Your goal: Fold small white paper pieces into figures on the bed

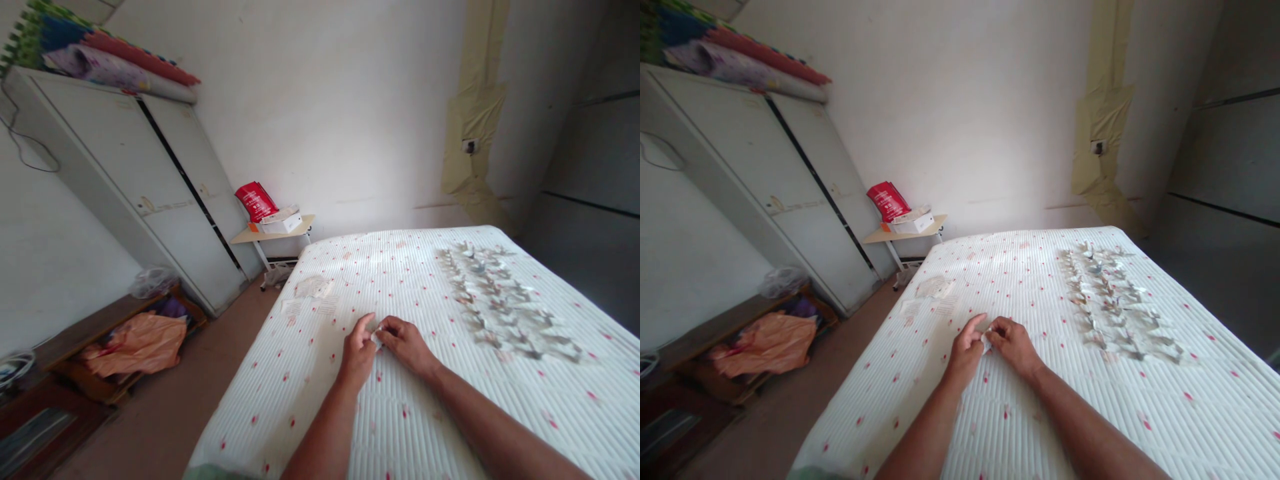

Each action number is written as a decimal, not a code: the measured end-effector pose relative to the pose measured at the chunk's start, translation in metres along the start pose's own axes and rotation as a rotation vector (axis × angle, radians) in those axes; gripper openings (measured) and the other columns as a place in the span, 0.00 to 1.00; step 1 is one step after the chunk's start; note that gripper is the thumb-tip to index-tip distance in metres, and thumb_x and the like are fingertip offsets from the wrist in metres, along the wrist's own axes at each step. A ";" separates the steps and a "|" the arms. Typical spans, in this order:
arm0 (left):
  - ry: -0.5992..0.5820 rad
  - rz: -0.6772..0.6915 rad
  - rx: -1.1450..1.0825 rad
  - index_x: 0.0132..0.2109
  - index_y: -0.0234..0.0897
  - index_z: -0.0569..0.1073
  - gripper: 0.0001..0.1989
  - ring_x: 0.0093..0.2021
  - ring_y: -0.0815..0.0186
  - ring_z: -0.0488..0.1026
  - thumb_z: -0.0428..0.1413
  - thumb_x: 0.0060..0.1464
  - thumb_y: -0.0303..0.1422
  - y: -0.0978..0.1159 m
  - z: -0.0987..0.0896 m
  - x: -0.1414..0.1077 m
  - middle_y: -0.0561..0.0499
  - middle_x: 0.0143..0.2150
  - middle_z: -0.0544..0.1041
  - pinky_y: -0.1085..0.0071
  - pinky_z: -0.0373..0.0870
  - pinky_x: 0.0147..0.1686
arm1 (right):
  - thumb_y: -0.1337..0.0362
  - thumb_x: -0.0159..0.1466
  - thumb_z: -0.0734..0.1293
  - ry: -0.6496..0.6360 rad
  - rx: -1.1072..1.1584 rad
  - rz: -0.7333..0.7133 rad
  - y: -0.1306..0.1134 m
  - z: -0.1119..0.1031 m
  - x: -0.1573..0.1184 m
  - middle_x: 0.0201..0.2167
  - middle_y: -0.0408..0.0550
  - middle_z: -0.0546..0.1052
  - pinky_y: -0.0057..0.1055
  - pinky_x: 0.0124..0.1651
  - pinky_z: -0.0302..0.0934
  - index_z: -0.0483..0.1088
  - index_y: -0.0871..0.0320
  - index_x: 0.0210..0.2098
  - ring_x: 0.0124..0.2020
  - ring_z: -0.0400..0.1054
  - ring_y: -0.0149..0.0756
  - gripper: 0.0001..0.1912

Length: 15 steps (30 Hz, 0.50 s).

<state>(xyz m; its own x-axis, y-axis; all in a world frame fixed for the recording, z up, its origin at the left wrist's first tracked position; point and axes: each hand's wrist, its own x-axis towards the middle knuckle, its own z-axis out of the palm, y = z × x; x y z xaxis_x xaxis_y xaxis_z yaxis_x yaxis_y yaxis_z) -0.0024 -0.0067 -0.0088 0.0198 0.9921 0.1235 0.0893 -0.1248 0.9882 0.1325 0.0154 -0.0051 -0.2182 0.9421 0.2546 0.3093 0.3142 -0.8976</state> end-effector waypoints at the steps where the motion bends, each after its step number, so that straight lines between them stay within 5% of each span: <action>1: -0.006 -0.010 -0.005 0.54 0.37 0.66 0.26 0.23 0.71 0.63 0.50 0.44 0.25 0.002 0.000 0.000 0.57 0.21 0.67 0.76 0.62 0.28 | 0.63 0.56 0.61 -0.004 0.011 0.005 0.000 0.000 0.000 0.20 0.39 0.68 0.25 0.28 0.56 0.67 0.58 0.24 0.23 0.62 0.29 0.07; 15: -0.064 -0.039 -0.083 0.58 0.37 0.60 0.30 0.21 0.73 0.64 0.53 0.45 0.27 0.003 0.001 0.000 0.58 0.22 0.68 0.75 0.65 0.28 | 0.61 0.55 0.63 -0.037 0.107 0.066 0.004 -0.002 0.003 0.20 0.40 0.69 0.25 0.27 0.55 0.68 0.59 0.24 0.23 0.61 0.29 0.08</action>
<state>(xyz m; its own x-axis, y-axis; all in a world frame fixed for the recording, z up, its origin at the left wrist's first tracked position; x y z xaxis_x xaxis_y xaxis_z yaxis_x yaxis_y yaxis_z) -0.0011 -0.0068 -0.0056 0.0819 0.9933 0.0814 0.0083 -0.0823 0.9966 0.1351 0.0198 -0.0071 -0.2350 0.9547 0.1825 0.2235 0.2358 -0.9457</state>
